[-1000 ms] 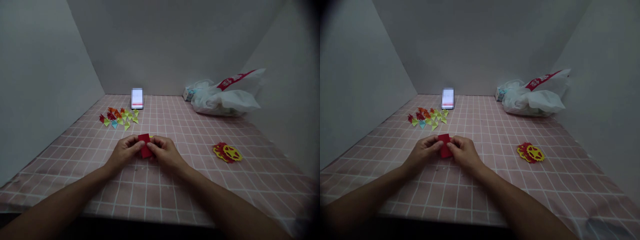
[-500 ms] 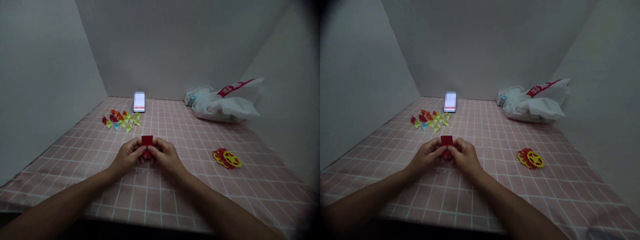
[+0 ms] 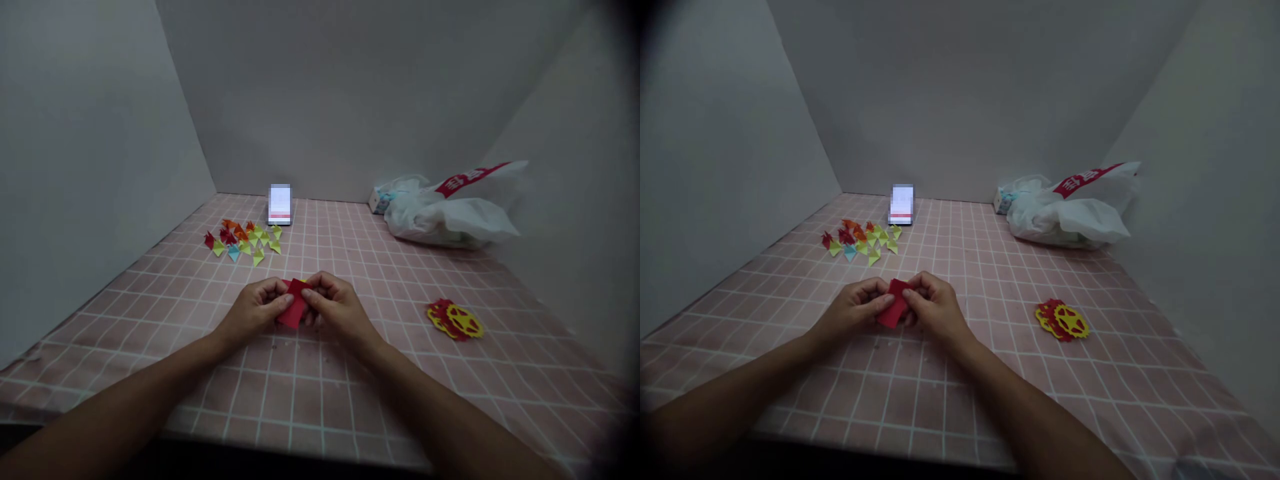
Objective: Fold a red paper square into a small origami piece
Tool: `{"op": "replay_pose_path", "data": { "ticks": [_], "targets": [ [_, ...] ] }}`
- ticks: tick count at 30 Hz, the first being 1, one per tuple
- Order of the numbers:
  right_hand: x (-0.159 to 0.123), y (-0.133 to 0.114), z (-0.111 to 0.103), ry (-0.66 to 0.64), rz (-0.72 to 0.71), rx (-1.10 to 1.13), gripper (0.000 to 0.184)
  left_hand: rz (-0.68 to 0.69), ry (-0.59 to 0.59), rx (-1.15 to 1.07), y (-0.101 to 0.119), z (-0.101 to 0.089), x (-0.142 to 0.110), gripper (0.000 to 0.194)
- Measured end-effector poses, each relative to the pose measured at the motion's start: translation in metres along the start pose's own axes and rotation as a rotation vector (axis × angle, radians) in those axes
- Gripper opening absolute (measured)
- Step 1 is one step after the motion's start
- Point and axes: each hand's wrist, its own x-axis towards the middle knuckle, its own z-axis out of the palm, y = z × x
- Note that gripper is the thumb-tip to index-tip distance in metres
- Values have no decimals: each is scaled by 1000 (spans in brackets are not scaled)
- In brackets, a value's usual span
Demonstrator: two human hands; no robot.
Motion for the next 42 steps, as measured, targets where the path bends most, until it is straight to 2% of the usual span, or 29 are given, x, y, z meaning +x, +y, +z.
{"op": "replay_pose_path", "data": {
  "ticks": [9,15,21,31,42],
  "targets": [
    [-3,-8,3,-32,-18,14,12,-5,-12,-137,2,2,0,21],
    [-5,-5,3,-27,-78,69,13,-1,70,-254,0,2,0,20],
    [-7,-5,4,0,-102,99,6,-17,78,-355,-1,3,-3,13],
    [-8,-5,2,-24,-88,131,5,2,79,-355,-3,2,-4,8],
    [-8,-5,1,-43,-139,102,4,85,136,-204,-3,0,-5,6]
  ]
}}
